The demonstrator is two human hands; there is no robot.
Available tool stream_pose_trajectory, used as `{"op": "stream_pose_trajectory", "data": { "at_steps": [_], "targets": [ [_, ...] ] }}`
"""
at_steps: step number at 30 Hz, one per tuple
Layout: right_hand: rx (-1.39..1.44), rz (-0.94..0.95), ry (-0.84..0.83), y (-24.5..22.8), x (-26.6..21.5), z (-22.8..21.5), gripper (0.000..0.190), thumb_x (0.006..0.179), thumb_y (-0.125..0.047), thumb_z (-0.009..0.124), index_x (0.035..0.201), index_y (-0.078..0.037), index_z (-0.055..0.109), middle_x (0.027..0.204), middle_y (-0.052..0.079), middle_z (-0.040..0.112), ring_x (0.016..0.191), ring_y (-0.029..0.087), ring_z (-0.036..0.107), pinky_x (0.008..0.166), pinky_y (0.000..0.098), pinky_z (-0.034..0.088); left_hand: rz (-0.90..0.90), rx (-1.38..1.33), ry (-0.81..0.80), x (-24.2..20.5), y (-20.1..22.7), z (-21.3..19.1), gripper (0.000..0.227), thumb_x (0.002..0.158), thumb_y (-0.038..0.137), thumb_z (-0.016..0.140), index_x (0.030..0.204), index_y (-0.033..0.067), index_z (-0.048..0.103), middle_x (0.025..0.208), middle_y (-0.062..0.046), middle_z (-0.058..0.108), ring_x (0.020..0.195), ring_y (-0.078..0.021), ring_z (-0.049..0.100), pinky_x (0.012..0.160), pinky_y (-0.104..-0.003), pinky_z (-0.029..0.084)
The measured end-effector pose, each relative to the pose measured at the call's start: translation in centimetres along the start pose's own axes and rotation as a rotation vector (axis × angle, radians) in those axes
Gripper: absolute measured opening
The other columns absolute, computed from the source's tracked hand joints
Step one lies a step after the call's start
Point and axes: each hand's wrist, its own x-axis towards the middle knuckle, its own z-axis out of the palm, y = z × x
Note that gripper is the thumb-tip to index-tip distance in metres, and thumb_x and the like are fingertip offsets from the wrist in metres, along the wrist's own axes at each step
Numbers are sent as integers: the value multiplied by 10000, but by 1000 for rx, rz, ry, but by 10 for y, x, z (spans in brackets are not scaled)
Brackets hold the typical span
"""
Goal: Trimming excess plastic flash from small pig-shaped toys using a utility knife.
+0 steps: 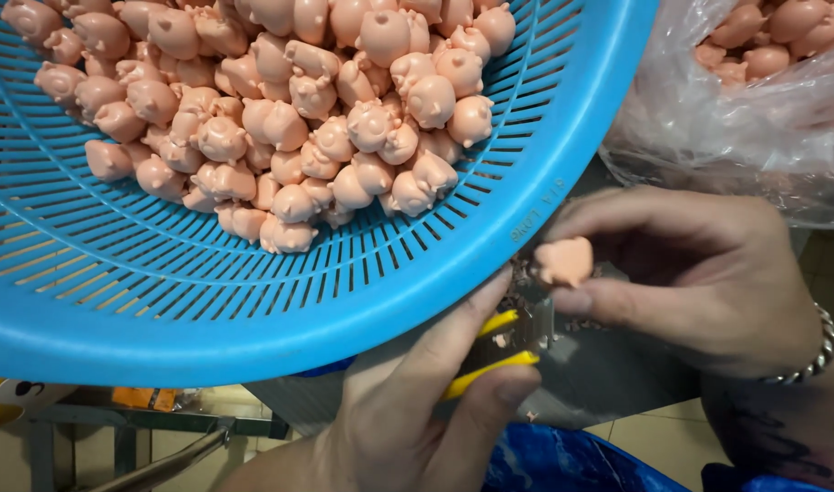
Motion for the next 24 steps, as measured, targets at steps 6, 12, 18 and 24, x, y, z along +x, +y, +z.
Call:
{"op": "stream_pose_trajectory", "data": {
  "at_steps": [6,12,18,24],
  "targets": [
    [-184,-180,60,4,-10,0,421,555,38,829,961,72,724,1057,185,805,775,202,830,706,251,697,-36,-81,-64,2,5,3,442,965,57,653,1325,-143,495,1348,-335,668,1226,-393,770,1081,-429,619],
    [-224,-216,48,9,-19,-5,461,565,14,846,1009,33,724,1118,192,797,742,170,811,651,225,672,-3,-68,-67,-3,3,7,374,1002,61,636,1312,-112,517,1310,-312,698,1156,-373,816,1016,-397,663],
    [-234,-256,89,3,-21,3,465,550,-5,849,988,62,708,1106,206,787,777,185,819,694,233,688,-6,-33,-55,-5,4,10,337,980,57,664,1269,-88,570,1272,-300,710,1119,-361,824,973,-383,685],
    [-292,-345,110,10,-25,4,452,582,-47,840,996,53,687,1092,235,777,789,186,836,694,224,712,-54,-64,-78,-5,5,8,316,960,40,669,1250,-58,594,1228,-262,730,1012,-306,825,877,-332,684]
  ]
}}
